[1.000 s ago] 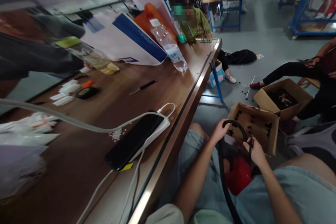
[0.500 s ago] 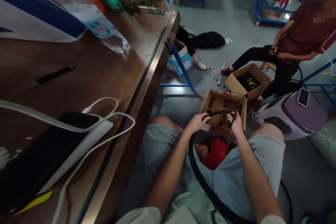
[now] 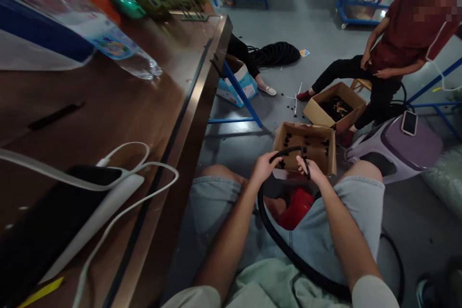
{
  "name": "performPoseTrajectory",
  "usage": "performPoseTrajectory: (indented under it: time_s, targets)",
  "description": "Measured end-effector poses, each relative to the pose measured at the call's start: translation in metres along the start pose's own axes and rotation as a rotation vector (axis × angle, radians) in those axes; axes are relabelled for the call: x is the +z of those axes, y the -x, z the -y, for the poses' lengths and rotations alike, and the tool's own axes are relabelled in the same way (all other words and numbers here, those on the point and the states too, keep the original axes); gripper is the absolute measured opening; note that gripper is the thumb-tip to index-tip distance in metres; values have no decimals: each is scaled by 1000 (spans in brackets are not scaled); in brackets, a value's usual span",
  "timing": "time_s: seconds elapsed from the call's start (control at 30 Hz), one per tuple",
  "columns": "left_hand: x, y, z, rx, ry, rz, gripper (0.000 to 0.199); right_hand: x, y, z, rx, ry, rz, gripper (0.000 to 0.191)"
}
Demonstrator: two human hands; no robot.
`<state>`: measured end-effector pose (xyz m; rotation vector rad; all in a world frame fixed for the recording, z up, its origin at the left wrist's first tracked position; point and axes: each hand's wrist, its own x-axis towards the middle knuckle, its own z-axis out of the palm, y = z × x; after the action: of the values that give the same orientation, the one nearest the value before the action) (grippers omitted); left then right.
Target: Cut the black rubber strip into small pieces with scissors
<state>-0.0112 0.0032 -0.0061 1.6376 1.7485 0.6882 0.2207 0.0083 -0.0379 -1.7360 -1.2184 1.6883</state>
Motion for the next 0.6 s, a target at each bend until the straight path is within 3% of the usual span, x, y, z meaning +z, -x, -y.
performPoseTrajectory:
  time_s: [0.13, 0.37, 0.6]
  targets:
    - [-4, -4, 6, -12, 36, -72, 35, 3, 3, -3, 66, -15, 82, 64]
    - [2, -1, 9, 71, 5, 102, 32, 0, -2, -7, -79, 41, -10, 64]
    - [1, 1, 6, 63, -24, 134, 36, 1, -10, -15, -45, 108, -78, 66]
